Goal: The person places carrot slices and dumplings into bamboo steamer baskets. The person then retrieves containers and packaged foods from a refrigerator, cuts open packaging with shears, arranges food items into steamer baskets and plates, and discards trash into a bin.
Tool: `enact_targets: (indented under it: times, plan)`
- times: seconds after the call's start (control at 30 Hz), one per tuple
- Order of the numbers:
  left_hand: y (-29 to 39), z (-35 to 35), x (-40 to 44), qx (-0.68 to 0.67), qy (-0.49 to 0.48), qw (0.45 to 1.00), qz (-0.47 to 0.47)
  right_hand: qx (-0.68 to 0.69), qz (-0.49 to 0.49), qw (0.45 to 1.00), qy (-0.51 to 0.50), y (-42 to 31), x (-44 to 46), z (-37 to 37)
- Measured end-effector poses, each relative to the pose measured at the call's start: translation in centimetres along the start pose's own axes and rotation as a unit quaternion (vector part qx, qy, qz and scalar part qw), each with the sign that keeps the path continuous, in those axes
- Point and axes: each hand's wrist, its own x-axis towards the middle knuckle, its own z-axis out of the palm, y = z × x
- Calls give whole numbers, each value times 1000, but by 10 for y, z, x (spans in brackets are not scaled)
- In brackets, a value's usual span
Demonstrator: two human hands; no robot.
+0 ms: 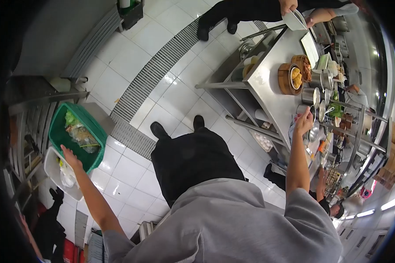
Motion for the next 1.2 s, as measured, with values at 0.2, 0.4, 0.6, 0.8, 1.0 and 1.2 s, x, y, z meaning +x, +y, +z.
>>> enact_targets:
  times: [0.2,0.4,0.6,0.8,1.0,1.2]
  plan:
    - [71,52,-69,17,-59,997,39,203,-22,979,9,-73,-38,18]
    - [120,122,-85,0,-113,992,62,294,-65,946,-118,-167,-106,75]
    - [150,153,-100,-45,-139,987,68,423,-34,859,-287,-250,-148,173]
    - [175,158,-135,-87,-208,974,10,457,-19,822,-340,-336,-147,276]
    - [289,251,-145,-14,-388,919,67,506,-26,808,-300,-466,-135,342]
    - [463,401,-159,13,-593,781,195,580,-72,776,-236,-592,-84,377]
